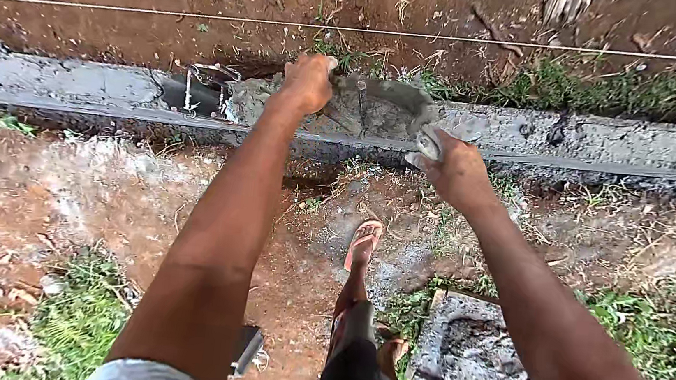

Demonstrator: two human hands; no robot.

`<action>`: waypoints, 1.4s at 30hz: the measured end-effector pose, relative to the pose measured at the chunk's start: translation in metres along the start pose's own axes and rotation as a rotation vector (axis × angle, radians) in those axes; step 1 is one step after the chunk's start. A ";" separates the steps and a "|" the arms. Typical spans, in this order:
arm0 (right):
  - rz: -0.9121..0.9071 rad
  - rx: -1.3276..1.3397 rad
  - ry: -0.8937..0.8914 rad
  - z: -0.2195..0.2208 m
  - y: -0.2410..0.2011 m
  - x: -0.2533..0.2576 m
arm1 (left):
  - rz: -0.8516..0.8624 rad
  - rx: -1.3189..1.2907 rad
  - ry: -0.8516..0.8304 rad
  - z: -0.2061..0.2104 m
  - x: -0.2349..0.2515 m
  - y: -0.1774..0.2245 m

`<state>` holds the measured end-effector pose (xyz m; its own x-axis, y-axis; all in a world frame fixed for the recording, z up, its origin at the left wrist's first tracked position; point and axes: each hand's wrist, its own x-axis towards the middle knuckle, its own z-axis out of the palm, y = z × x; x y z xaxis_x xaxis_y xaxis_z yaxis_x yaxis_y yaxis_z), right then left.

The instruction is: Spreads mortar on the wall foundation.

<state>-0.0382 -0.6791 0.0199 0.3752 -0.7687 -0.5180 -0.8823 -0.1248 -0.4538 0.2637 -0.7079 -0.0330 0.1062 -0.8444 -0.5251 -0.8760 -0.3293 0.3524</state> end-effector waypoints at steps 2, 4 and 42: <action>0.062 0.129 0.097 0.010 0.011 -0.031 | 0.067 0.008 -0.051 0.002 -0.003 0.000; 0.255 0.234 0.097 0.029 0.019 -0.061 | 0.112 0.014 -0.099 0.007 -0.008 0.005; 0.039 0.093 0.125 0.024 0.013 -0.071 | -0.178 -0.168 0.300 0.064 -0.091 0.039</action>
<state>-0.0691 -0.6105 0.0334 0.2980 -0.8447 -0.4445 -0.8633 -0.0398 -0.5032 0.1898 -0.6166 -0.0214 0.4049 -0.8455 -0.3482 -0.7445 -0.5259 0.4113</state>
